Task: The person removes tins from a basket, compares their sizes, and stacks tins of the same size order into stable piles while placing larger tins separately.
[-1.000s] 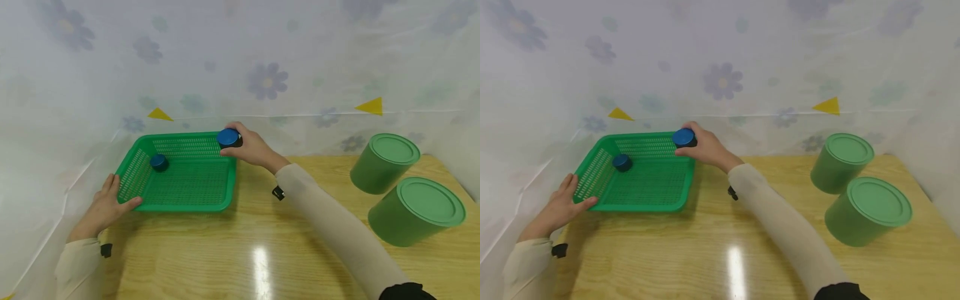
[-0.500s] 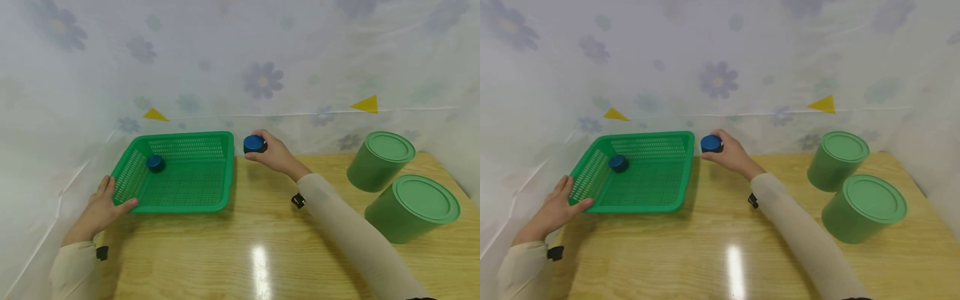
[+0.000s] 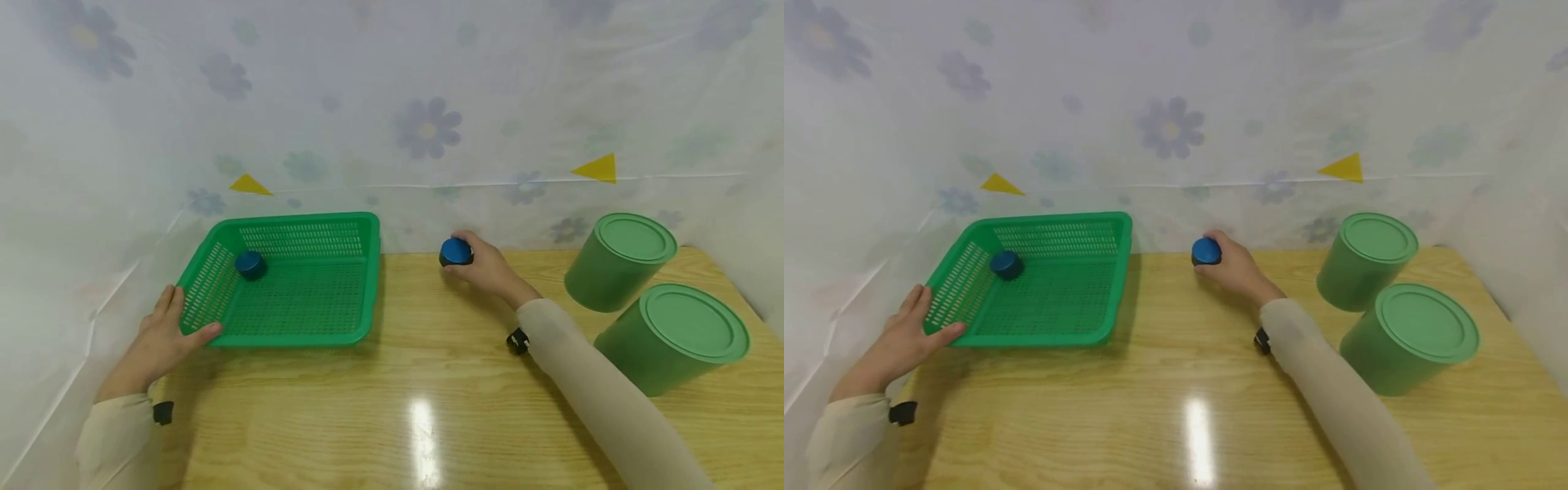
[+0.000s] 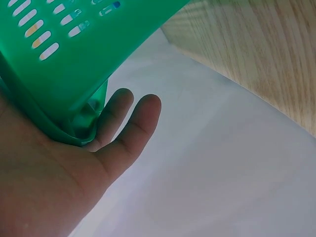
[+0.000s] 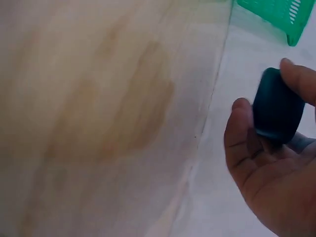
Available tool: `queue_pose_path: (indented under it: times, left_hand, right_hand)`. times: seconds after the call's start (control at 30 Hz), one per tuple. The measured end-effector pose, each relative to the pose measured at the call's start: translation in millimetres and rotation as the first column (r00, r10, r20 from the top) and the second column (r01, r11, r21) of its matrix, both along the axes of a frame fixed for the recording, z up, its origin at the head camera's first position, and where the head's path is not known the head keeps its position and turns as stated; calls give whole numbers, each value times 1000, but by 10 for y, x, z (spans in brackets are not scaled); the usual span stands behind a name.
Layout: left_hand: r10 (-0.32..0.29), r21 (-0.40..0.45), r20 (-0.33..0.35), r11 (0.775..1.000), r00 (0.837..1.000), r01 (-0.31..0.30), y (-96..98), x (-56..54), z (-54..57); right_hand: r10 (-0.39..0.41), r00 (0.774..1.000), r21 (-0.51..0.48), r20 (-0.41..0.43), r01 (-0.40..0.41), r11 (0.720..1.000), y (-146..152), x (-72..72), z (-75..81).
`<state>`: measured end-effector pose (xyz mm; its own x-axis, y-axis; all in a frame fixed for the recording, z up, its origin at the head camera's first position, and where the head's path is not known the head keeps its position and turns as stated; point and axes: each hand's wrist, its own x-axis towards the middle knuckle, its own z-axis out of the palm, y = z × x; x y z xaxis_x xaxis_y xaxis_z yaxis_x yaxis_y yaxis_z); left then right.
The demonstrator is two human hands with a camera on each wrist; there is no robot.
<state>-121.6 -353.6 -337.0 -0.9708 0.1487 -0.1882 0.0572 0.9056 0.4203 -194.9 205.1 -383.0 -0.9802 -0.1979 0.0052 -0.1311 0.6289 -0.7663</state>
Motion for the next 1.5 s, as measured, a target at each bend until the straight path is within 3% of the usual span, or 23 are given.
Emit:
queue_pose_path:
  times: [0.33, 0.83, 1.5]
  left_hand:
    - [6, 5, -2, 1000, 1000, -6, -26, 8, 3]
    - [-1, -1, 13, 1000, 1000, 1, -20, 10, 26]
    - [-7, -1, 6, 1000, 1000, 7, -13, 6, 8]
  right_hand:
    - [-33, 995, 23, 89, 31, 999, 206, -3, -100]
    - [43, 994, 161, 101, -59, 985, 139, -12, -153]
    - [95, 984, 166, 151, -120, 979, 149, 99, -138]
